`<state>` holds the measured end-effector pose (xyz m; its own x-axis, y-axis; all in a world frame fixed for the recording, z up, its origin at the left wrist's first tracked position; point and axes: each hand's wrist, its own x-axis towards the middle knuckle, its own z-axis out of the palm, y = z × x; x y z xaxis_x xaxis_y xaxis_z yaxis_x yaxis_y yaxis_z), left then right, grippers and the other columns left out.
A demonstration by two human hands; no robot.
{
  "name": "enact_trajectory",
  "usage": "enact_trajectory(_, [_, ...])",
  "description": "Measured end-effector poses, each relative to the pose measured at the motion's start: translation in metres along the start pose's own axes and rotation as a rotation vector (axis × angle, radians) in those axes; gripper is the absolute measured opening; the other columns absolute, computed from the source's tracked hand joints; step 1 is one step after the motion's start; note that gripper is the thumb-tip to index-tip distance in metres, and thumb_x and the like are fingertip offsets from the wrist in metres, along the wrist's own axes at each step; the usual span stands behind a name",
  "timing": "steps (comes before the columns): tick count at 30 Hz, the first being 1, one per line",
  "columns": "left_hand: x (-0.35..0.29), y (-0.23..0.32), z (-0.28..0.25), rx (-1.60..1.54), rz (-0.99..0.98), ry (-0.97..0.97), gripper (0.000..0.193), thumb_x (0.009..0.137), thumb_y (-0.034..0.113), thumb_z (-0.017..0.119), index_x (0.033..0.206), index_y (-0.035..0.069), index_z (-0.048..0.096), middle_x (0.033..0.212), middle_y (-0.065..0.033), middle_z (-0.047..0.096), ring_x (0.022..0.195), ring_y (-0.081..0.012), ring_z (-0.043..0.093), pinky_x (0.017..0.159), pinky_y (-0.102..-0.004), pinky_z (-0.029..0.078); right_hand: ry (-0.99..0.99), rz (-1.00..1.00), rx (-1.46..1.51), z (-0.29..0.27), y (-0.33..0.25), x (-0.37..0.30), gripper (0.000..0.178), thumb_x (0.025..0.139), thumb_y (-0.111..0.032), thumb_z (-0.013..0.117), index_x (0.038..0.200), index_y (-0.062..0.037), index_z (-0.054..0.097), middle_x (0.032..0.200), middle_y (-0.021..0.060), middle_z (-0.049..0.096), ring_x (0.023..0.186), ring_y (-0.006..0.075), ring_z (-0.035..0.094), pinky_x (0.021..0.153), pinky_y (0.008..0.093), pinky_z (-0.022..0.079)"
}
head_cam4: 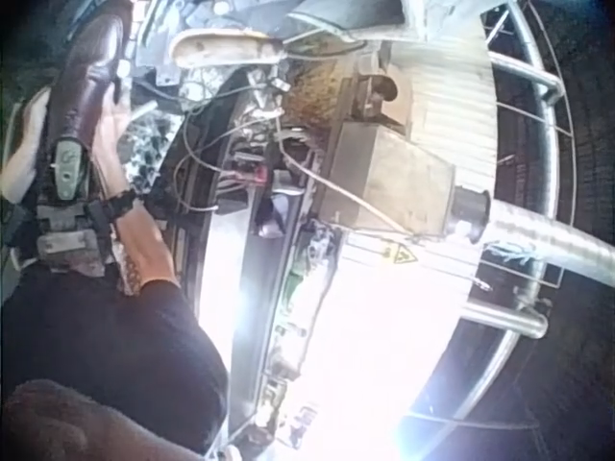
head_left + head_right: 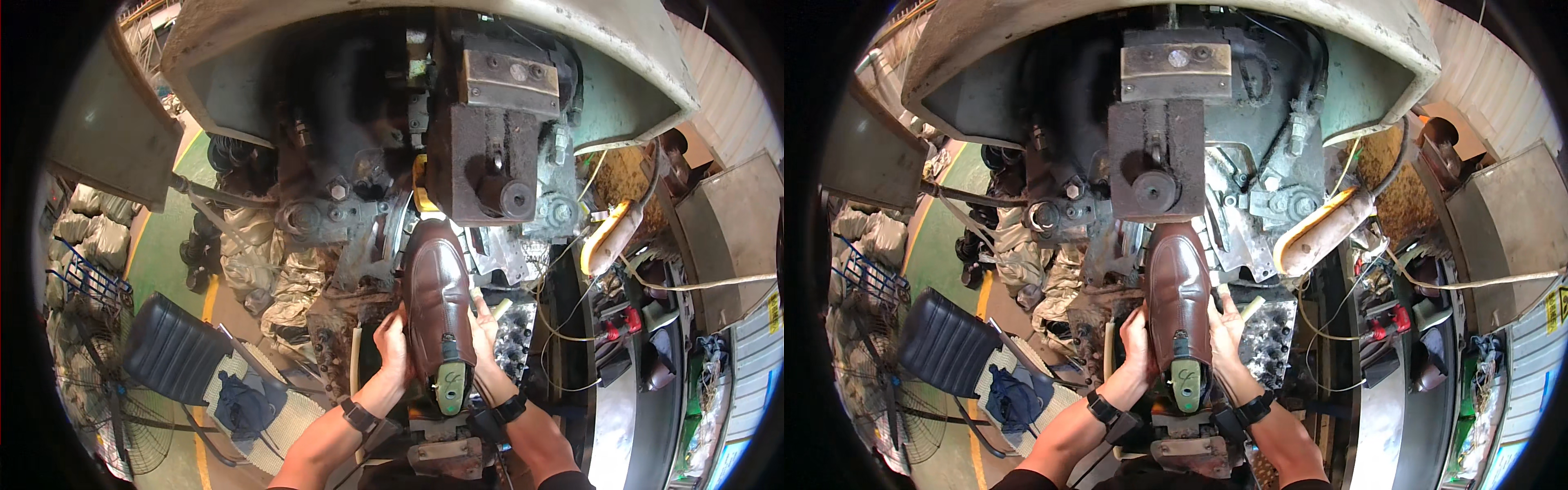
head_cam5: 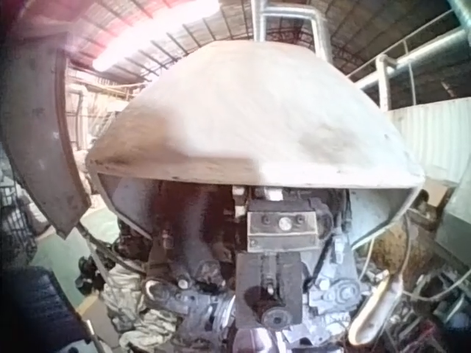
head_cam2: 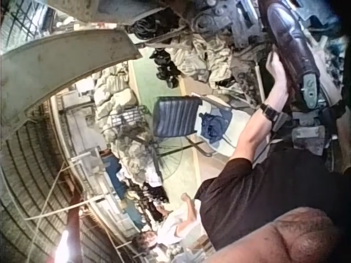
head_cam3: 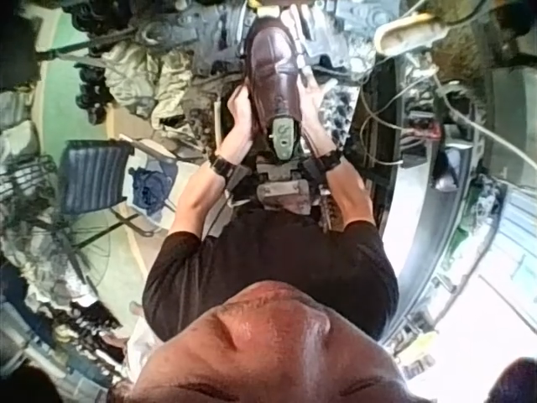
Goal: Using a lasting machine to pull the shoe upper over the last and secure it.
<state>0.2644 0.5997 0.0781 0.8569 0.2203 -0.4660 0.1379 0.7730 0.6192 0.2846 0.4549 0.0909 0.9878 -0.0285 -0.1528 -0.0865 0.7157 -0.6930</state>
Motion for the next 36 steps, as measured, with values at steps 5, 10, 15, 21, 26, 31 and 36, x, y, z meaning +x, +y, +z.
enact_trajectory(5, [-0.003, 0.002, -0.003, 0.004, -0.075, -0.066, 0.036, 0.105, 0.030, 0.053, 0.120, 0.000, 0.064, 0.110, -0.0110, 0.071, 0.093, -0.0216, 0.070, 0.081, -0.0368, 0.059, 0.025, 0.004, -0.002, 0.012, -0.008, -0.008, 0.035, 0.100, -0.008, 0.066, 0.132, -0.0041, 0.052, 0.112, 0.0116, 0.070, 0.089, 0.0162, 0.072, 0.076, 0.0289, 0.062])
enact_trajectory(10, [-0.010, 0.006, 0.004, -0.030, -0.084, -0.054, 0.036, 0.105, 0.032, 0.054, 0.120, 0.001, 0.064, 0.111, -0.0104, 0.071, 0.093, -0.0218, 0.069, 0.082, -0.0367, 0.059, 0.044, 0.027, 0.050, -0.003, -0.007, -0.009, 0.029, 0.100, -0.014, 0.067, 0.124, -0.0035, 0.056, 0.110, 0.0087, 0.071, 0.087, 0.0134, 0.071, 0.074, 0.0277, 0.060])
enact_trajectory(15, [-0.018, 0.010, 0.013, 0.061, 0.009, 0.058, 0.027, 0.102, 0.026, 0.064, 0.101, 0.000, 0.069, 0.097, -0.0049, 0.070, 0.083, -0.0141, 0.064, 0.075, -0.0305, 0.053, 0.154, 0.036, -0.134, 0.014, -0.017, -0.016, 0.039, 0.099, -0.016, 0.070, 0.132, -0.0018, 0.055, 0.107, 0.0074, 0.070, 0.086, 0.0112, 0.068, 0.074, 0.0257, 0.057])
enact_trajectory(21, [-0.033, 0.014, 0.014, 0.031, 0.051, 0.086, 0.027, 0.102, 0.027, 0.066, 0.100, 0.001, 0.072, 0.094, -0.0020, 0.070, 0.080, -0.0109, 0.061, 0.073, -0.0280, 0.050, 0.124, -0.008, -0.103, 0.017, -0.020, -0.027, 0.049, 0.098, -0.003, 0.066, 0.144, -0.0040, 0.047, 0.106, 0.0086, 0.070, 0.086, 0.0112, 0.068, 0.075, 0.0260, 0.058])
enact_trajectory(26, [-0.032, 0.018, 0.011, 0.104, 0.046, 0.097, 0.027, 0.101, 0.026, 0.068, 0.098, 0.000, 0.073, 0.090, -0.0007, 0.070, 0.079, -0.0094, 0.059, 0.072, -0.0264, 0.047, 0.138, -0.045, -0.152, 0.012, -0.016, -0.030, 0.051, 0.099, -0.003, 0.065, 0.145, -0.0044, 0.045, 0.109, 0.0112, 0.070, 0.088, 0.0128, 0.069, 0.074, 0.0272, 0.059])
enact_trajectory(31, [-0.027, 0.015, 0.015, 0.065, 0.113, 0.115, 0.027, 0.099, 0.026, 0.070, 0.097, -0.001, 0.073, 0.090, -0.0009, 0.070, 0.077, -0.0093, 0.057, 0.071, -0.0270, 0.047, 0.083, -0.039, -0.055, 0.012, -0.014, -0.021, 0.051, 0.098, -0.004, 0.067, 0.144, -0.0034, 0.043, 0.114, 0.0185, 0.072, 0.090, 0.0163, 0.072, 0.077, 0.0281, 0.060])
enact_trajectory(36, [-0.044, 0.035, 0.028, 0.101, 0.056, 0.154, 0.026, 0.098, 0.025, 0.071, 0.095, -0.001, 0.072, 0.092, -0.0032, 0.070, 0.078, -0.0115, 0.059, 0.073, -0.0282, 0.049, 0.091, -0.004, -0.028, 0.006, -0.008, -0.025, 0.045, 0.097, -0.003, 0.067, 0.137, -0.0009, 0.046, 0.114, 0.0197, 0.071, 0.091, 0.0190, 0.073, 0.077, 0.0288, 0.062])
